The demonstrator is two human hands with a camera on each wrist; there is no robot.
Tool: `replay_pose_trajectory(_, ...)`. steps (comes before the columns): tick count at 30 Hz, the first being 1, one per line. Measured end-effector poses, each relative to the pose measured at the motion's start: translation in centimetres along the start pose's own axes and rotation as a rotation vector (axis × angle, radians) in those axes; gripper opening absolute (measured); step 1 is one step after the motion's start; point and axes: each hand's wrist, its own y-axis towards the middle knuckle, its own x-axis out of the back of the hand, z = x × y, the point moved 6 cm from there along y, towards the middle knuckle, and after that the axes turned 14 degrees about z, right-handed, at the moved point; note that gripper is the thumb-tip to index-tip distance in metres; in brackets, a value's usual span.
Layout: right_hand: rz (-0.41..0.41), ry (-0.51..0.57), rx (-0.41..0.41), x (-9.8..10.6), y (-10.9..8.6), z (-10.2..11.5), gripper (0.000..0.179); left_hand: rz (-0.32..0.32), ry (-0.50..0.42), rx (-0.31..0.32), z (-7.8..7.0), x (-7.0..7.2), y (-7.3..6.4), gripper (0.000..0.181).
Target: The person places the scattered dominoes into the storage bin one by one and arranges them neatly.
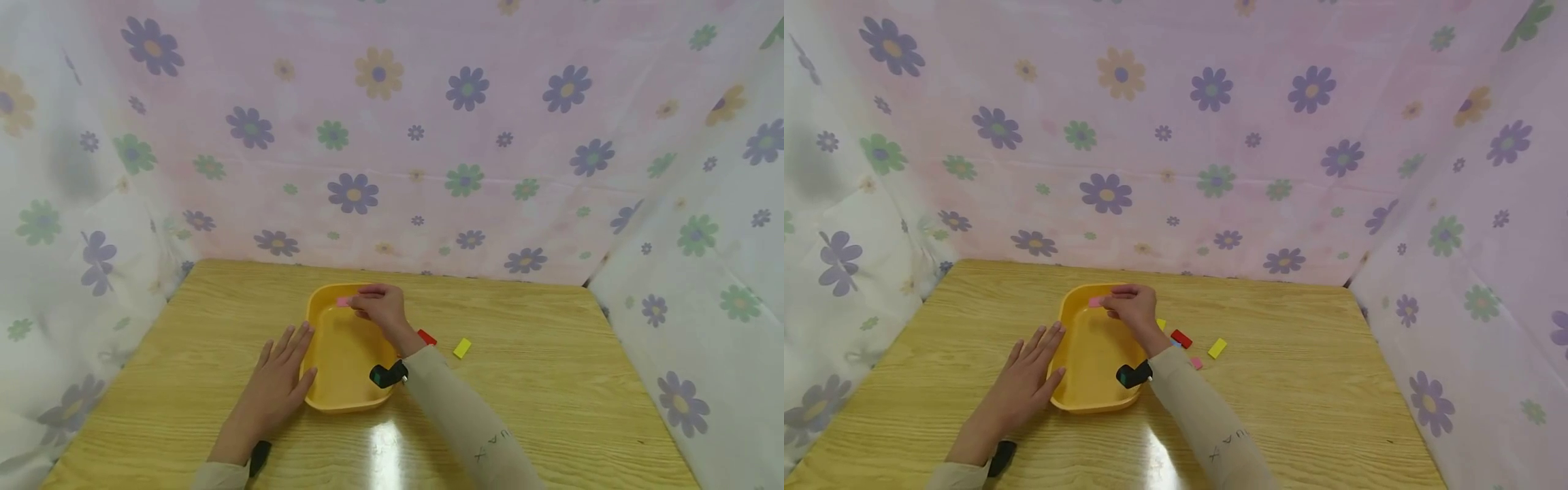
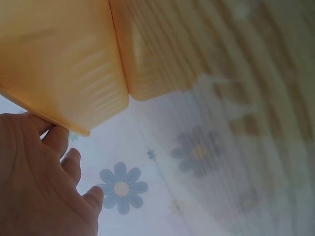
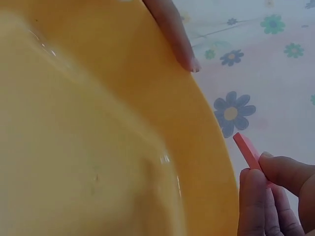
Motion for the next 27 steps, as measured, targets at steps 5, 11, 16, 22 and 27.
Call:
replay_pose_trajectory(5,-0.070,-0.045,-0.029,-0.6,1.3,-0.7,0.034,0.002,-0.002,-0.003,-0.1,0.0,0.1,0.066)
replay_pose_trajectory(11,-0.114,-0.132,-0.053,-1.1,2.1,-1.2,0.030,0.005,-0.006,-0.005,-0.2,-0.1,0.2,0.065)
replay_pose_trajectory(16,-0.112,-0.217,-0.050,-1.3,2.6,-1.6,0.025,0.000,-0.006,-0.008,-0.2,-0.1,0.1,0.065)
replay_pose_trajectory(22,-0.119,-0.341,-0.059,-1.1,2.9,-2.6,0.031,0.023,-0.006,0.005,-0.1,-0.3,0.3,0.066)
replay_pose_trajectory(27,-0.108,-0.401,-0.038,-1.2,3.1,-2.8,0.024,0.021,-0.006,0.005,-0.1,-0.4,0.4,0.066)
